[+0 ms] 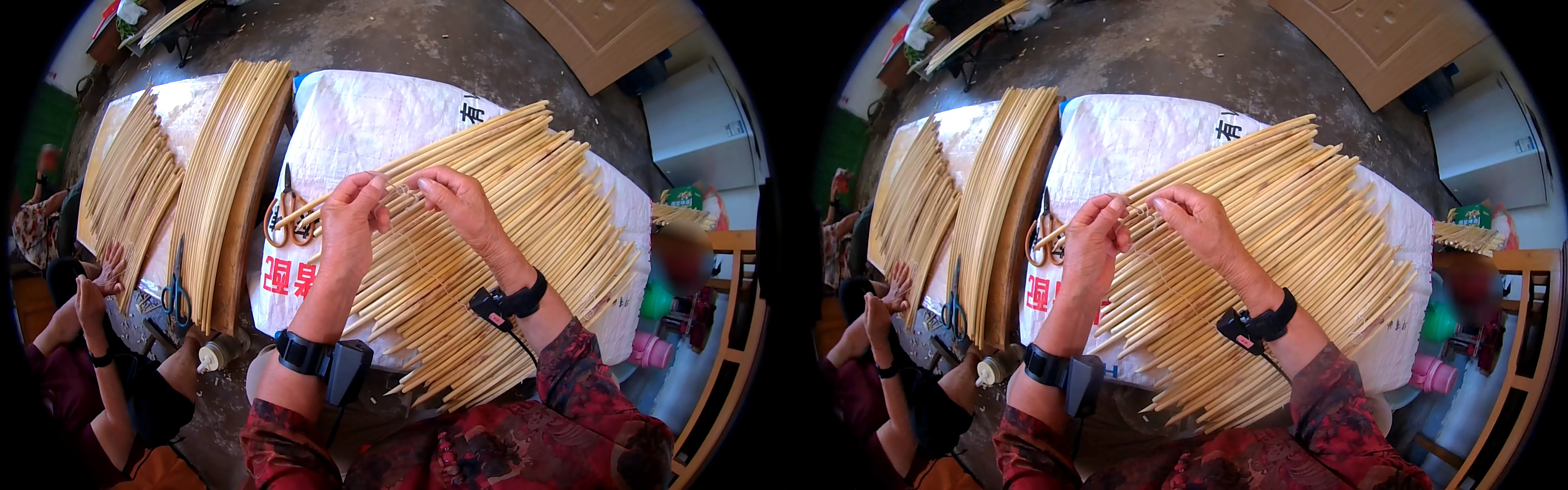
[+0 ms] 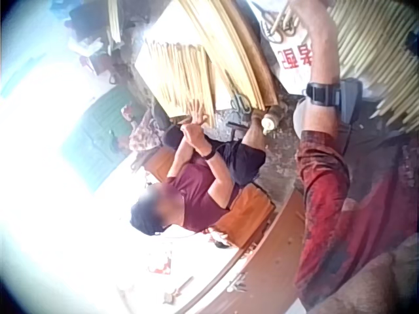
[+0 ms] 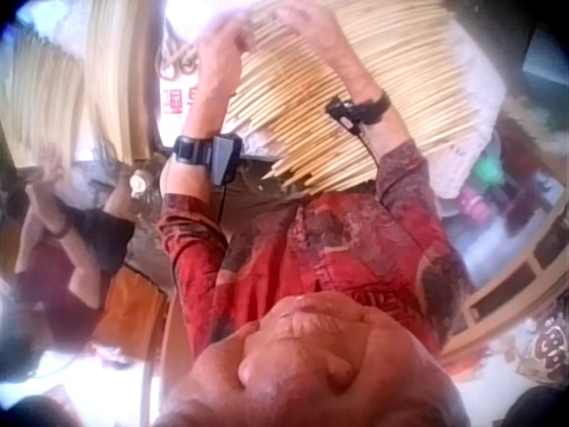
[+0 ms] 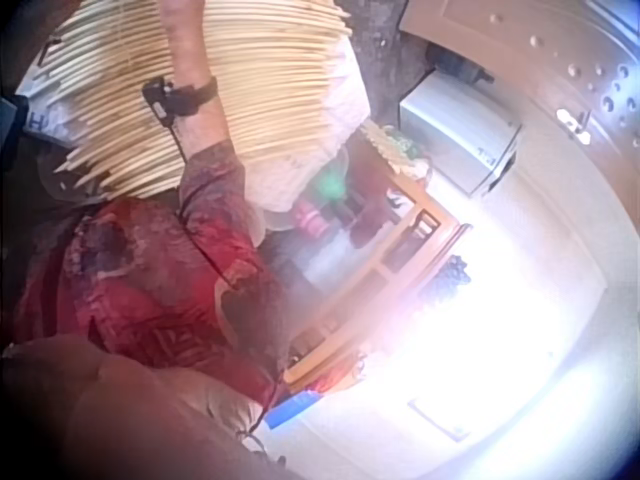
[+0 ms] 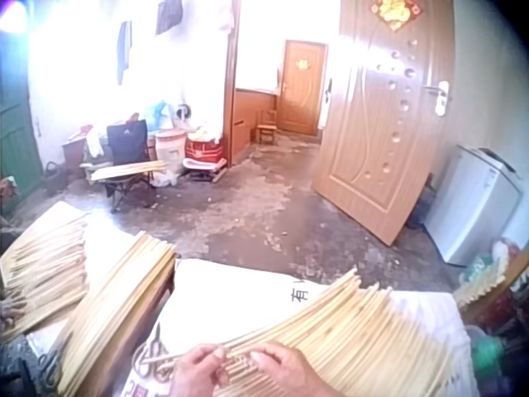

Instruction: The person ties wooden slats together with white string, threading the cord through pre-cut holes and securing them one by one. They manipulate a bundle of slats and a piece of white lace by hand.

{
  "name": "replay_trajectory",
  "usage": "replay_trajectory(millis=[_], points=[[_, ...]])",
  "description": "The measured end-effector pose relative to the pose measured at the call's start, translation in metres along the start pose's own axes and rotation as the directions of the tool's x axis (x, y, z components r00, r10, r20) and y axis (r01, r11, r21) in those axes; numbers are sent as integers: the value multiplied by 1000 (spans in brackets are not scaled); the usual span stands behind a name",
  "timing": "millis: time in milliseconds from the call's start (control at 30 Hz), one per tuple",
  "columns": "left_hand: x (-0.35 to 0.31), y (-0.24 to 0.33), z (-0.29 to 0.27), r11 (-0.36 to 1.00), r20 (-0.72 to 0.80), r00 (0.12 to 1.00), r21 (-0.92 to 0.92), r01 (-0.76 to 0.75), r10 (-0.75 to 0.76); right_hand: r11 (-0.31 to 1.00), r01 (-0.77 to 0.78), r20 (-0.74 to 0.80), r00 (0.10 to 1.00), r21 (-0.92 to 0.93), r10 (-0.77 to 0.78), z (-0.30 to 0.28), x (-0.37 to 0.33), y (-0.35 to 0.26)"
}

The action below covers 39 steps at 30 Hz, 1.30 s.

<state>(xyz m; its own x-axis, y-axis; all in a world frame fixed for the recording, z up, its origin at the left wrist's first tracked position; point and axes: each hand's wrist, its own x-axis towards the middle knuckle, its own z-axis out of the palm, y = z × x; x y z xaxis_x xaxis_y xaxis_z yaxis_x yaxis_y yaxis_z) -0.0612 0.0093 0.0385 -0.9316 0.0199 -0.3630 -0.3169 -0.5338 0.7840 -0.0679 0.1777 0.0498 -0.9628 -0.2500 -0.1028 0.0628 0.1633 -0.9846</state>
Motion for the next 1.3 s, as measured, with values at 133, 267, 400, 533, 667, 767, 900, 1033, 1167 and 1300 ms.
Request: replay_trajectory(millis=[133,267,400,533,667,767,900,1033,1167,1300], points=[[0,0,0,999,8,1000,17,-29,29,999,16,-71,997,44,-13,1,-2,2],[-1,1,0,999,-8,999,15,-44,44,996,76,-262,963,52,-60,6,-4,0],[-3,5,2,998,-69,996,-4,-60,60,997,43,-302,951,-65,-60,13,-25,-14],[-5,7,4,996,-68,994,41,-82,85,961,54,-178,979,-270,-104,21,-34,-11],[-8,7,6,990,-51,992,88,-112,117,980,97,-189,973,-176,-130,23,-29,-9],[-9,6,8,983,-41,988,113,-146,151,975,105,-229,962,-197,-150,21,-27,-6],[-13,8,9,969,-21,983,169,-179,185,957,41,-268,956,-288,-121,23,-26,-10],[-15,9,10,948,-21,976,244,-206,218,898,119,-234,943,-425,-236,27,-26,-19],[-15,8,9,936,-3,974,278,-217,227,881,219,-211,921,-420,-329,22,-18,-10],[-13,6,7,937,-9,977,288,-200,212,885,173,-233,927,-433,-295,20,-16,-6]])
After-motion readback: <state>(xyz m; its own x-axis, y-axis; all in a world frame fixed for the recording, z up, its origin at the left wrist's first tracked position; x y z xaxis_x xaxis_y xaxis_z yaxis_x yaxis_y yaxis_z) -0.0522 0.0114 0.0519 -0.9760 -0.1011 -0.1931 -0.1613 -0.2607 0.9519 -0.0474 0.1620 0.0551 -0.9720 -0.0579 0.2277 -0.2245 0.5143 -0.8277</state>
